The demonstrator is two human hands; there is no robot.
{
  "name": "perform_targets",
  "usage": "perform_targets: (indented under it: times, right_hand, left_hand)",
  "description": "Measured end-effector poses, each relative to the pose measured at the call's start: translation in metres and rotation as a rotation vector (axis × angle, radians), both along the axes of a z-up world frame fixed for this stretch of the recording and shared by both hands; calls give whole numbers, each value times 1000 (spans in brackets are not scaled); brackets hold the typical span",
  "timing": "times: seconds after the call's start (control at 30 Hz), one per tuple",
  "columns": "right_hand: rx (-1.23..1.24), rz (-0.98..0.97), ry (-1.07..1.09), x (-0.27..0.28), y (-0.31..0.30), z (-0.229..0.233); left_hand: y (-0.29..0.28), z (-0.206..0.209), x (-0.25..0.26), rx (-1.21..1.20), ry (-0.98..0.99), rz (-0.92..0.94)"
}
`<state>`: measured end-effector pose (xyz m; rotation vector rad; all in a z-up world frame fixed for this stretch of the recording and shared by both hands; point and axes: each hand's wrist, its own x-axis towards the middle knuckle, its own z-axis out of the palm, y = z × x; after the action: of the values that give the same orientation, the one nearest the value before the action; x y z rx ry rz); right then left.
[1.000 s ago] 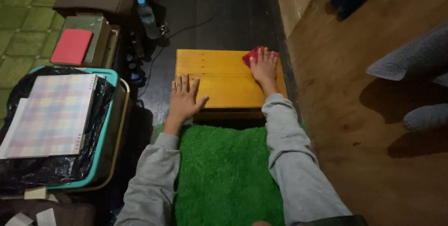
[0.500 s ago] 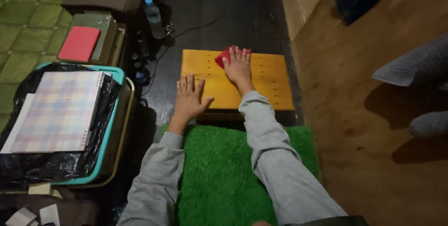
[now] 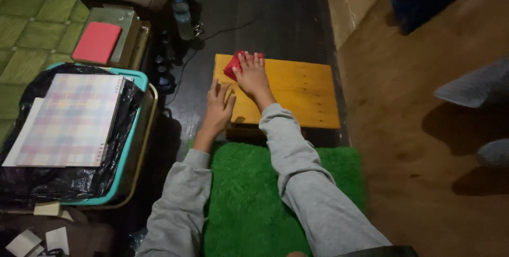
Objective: Sanding the surface of a small wooden stool using a piece of red sandpaper.
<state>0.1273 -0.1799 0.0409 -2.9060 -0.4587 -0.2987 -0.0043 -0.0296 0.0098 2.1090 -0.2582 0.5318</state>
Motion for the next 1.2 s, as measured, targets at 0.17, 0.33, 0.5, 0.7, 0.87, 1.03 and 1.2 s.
perform_targets:
  times: [0.17,0.33,0.5,0.7,0.87,1.03,1.2]
  right_hand:
    - [-30,66,5,4,30,-4]
    - [-43,164,0,8,49,-3]
    - [-24,248,-36,1,54,4]
    - [-30,335,-67,-19,49,4]
    - [-27,407,-87,-39,47,6]
    - [-7,417,-70,-64,43,9]
    - [76,486,-83,-91,39,8]
  left_hand:
    - [9,3,0,-203,69,22]
    - [15,-32,20,-299,-39,31]
    - [18,-48,28,-833,48,51]
    - [17,-27,20,-796,56,119]
    - [18,-24,16,-579,-27,240]
    - [19,-21,13,-509,-83,222]
    - [23,-3,1,-396,-135,205]
